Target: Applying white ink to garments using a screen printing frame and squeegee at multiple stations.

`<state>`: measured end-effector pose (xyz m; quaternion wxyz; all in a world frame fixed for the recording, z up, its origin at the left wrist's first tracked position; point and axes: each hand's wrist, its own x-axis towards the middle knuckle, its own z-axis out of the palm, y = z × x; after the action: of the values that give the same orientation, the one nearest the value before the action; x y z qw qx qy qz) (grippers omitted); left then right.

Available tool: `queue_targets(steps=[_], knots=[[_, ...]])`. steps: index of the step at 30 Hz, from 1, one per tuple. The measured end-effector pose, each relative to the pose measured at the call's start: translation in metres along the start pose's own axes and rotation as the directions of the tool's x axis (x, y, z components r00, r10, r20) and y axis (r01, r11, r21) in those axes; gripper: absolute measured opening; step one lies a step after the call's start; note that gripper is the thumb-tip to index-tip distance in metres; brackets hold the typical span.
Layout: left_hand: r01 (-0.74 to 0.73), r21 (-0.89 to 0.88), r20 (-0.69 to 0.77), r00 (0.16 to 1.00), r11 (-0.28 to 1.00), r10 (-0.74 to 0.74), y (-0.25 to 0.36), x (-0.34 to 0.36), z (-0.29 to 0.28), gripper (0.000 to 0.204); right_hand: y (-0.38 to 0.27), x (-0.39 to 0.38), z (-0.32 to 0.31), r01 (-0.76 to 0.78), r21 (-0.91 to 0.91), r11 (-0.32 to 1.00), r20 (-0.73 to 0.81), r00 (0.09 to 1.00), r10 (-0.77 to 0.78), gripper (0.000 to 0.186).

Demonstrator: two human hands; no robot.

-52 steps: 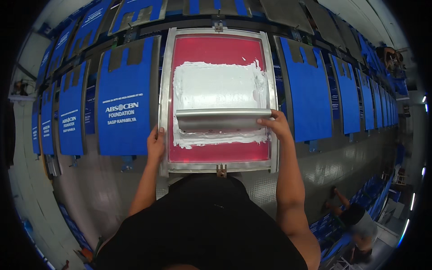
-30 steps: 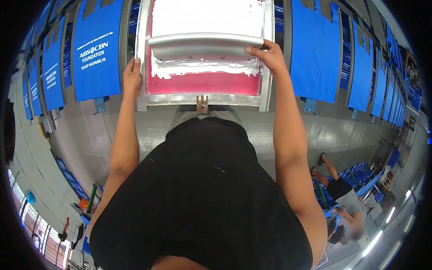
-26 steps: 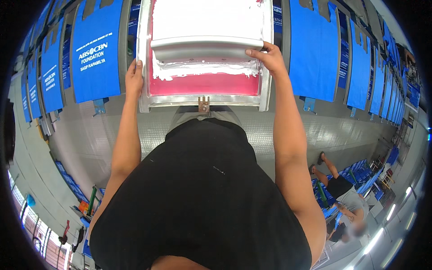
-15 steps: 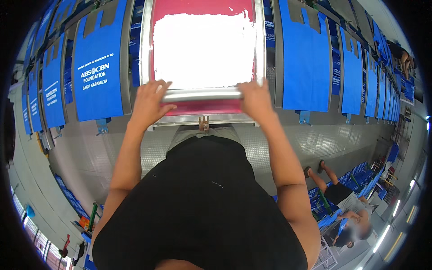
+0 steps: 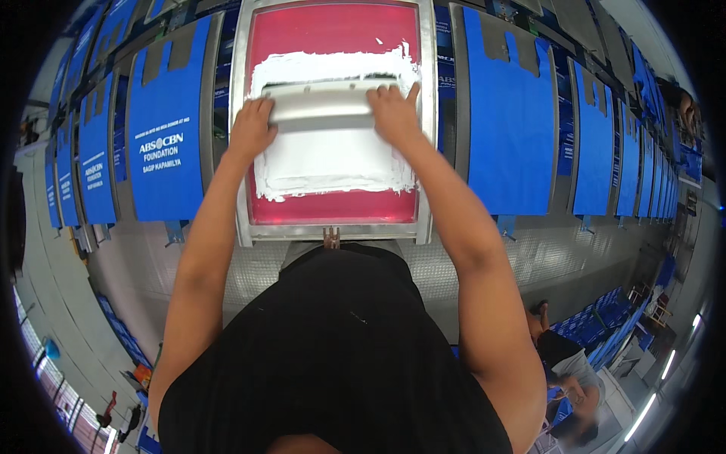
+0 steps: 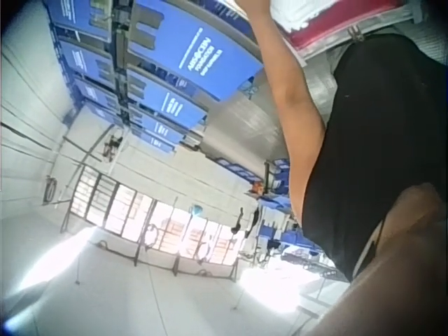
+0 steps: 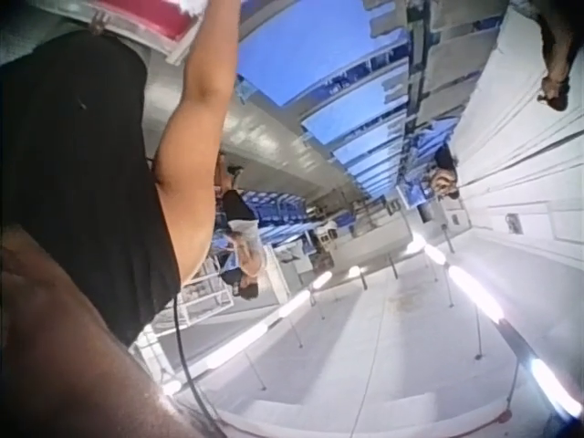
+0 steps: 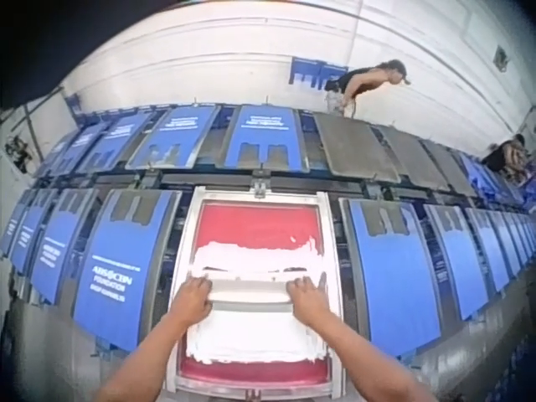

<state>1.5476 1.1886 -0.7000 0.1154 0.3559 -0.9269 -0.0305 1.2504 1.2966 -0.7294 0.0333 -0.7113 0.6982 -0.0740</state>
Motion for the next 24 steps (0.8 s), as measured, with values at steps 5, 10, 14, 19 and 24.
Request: queue_targets(steps=[5, 10, 14, 19, 24], knots=[[0.056, -0.05, 0.053, 0.997, 0.997, -0.053, 0.03, -0.018, -0.044, 0.042, 0.005, -0.041, -0.04, 0.009, 0.143, 0.99, 0.024, 1.0, -0.012, 0.032], [0.0, 0.025, -0.076, 0.997, 1.0, 0.002, 0.027, 0.052, -0.054, 0.038, 0.046, 0.008, -0.065, -0.025, 0.085, 0.996, -0.105, 0.994, 0.034, 0.039], [-0.039, 0.076, -0.052, 0.998, 0.996, 0.043, 0.009, 0.105, -0.031, 0.031, 0.067, 0.036, -0.051, -0.062, 0.073, 0.995, -0.056, 0.996, 0.066, 0.029], [-0.115, 0.052, 0.081, 0.991, 0.992, 0.111, 0.01, 0.107, -0.037, 0.029, 0.036, -0.012, -0.053, -0.127, 0.13, 0.983, 0.206, 0.974, 0.098, 0.026], [-0.366, 0.029, 0.132, 0.924, 0.93, 0.359, 0.046, 0.124, -0.044, 0.033, -0.026, -0.111, -0.054, -0.296, 0.421, 0.858, 0.174, 0.954, 0.244, 0.031]])
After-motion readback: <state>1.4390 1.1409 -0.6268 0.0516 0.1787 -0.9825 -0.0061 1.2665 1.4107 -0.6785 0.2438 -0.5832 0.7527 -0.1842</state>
